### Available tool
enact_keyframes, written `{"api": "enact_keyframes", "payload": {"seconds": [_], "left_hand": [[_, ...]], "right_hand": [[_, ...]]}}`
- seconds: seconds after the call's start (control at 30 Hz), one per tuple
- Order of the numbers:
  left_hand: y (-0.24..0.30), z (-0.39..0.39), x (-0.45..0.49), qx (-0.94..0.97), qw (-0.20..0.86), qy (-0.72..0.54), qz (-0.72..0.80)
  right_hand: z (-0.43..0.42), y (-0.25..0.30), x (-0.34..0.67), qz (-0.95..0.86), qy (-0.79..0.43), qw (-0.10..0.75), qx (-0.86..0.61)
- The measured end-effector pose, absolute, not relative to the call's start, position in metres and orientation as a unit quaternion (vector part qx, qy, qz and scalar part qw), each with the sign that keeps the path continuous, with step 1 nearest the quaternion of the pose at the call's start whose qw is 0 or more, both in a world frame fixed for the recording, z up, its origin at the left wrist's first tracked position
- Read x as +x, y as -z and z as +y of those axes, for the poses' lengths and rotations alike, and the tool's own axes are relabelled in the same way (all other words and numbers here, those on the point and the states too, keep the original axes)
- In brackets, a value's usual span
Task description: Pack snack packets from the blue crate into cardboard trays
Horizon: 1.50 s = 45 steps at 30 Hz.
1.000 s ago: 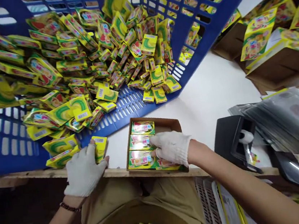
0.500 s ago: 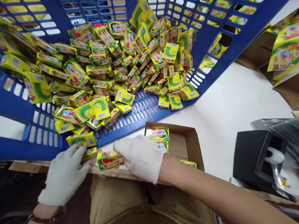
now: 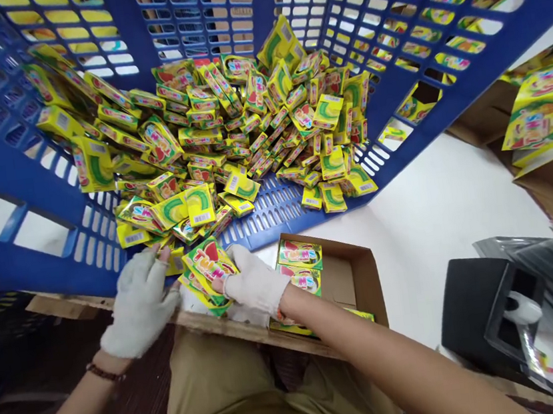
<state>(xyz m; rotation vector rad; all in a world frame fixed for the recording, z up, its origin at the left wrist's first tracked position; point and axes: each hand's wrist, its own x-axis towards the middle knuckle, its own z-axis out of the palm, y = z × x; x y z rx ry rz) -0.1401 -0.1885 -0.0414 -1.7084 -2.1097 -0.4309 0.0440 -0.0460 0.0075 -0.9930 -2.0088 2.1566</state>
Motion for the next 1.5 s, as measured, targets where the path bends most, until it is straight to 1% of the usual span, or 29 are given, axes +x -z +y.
{"api": "enact_keyframes", "payload": {"seconds": [0.07,0.13,0.2,0.27,0.3,0.37,0.43,0.5,0.6,0.67,0.77,0.87,0.97,1.1,1.27,1.33,1.4,1.43,1.5], "left_hand": [[0.044,-0.183,-0.160,-0.604,0.155,0.099,-0.775],[0.041,-0.179,-0.170,-0.626,0.097,0.098,-0.768],[0.035,-0.177,-0.169,-0.629,0.046,0.149,-0.762],[0.029,-0.174,-0.160,-0.605,-0.036,0.221,-0.764],[0.028,-0.173,-0.153,-0.587,-0.097,0.254,-0.763],[0.030,-0.170,-0.139,-0.555,-0.228,0.294,-0.744],[0.035,-0.170,-0.125,-0.528,-0.305,0.319,-0.725],[0.042,-0.172,-0.109,-0.482,-0.316,0.363,-0.732],[0.049,-0.177,-0.081,-0.355,-0.279,0.465,-0.761],[0.052,-0.176,-0.064,-0.293,-0.251,0.514,-0.766],[0.058,-0.165,-0.051,-0.256,-0.226,0.582,-0.738],[0.065,-0.153,-0.055,-0.209,-0.218,0.654,-0.693],[0.069,-0.151,-0.059,-0.167,-0.245,0.660,-0.690],[0.073,-0.154,-0.054,-0.140,-0.253,0.676,-0.678],[0.070,-0.153,-0.058,-0.149,-0.301,0.674,-0.658],[0.062,-0.154,-0.066,-0.159,-0.313,0.673,-0.651],[0.049,-0.156,-0.073,-0.179,-0.305,0.681,-0.641],[0.042,-0.156,-0.075,-0.196,-0.286,0.683,-0.643],[0.027,-0.155,-0.071,-0.272,-0.207,0.659,-0.670]], "right_hand": [[-0.045,-0.013,0.048,-0.757,-0.583,-0.002,-0.295],[-0.047,-0.019,0.052,-0.863,-0.451,-0.025,-0.225],[-0.052,-0.021,0.054,-0.948,-0.288,-0.038,-0.130],[-0.060,-0.019,0.055,-0.985,-0.156,-0.041,-0.054],[-0.064,-0.016,0.055,-0.992,-0.115,-0.037,-0.039],[-0.071,-0.009,0.054,-0.995,-0.080,-0.023,-0.056],[-0.075,-0.002,0.054,-0.991,-0.082,-0.008,-0.105],[-0.076,0.003,0.054,-0.984,-0.099,-0.004,-0.151],[-0.072,0.006,0.051,-0.978,-0.128,-0.025,-0.162],[-0.070,0.007,0.046,-0.977,-0.136,-0.059,-0.153],[-0.069,0.008,0.038,-0.978,-0.108,-0.088,-0.157],[-0.067,0.011,0.032,-0.982,-0.078,-0.081,-0.151],[-0.064,0.016,0.032,-0.984,-0.093,-0.080,-0.133],[-0.061,0.021,0.032,-0.986,-0.109,-0.049,-0.114],[-0.062,0.022,0.018,-0.986,-0.101,-0.062,-0.113],[-0.056,0.012,0.014,-0.982,-0.131,-0.064,-0.116],[-0.042,-0.008,0.023,-0.967,-0.209,-0.043,-0.137],[-0.032,-0.021,0.033,-0.952,-0.266,-0.021,-0.151],[-0.009,-0.048,0.064,-0.900,-0.399,0.034,-0.170]]}}
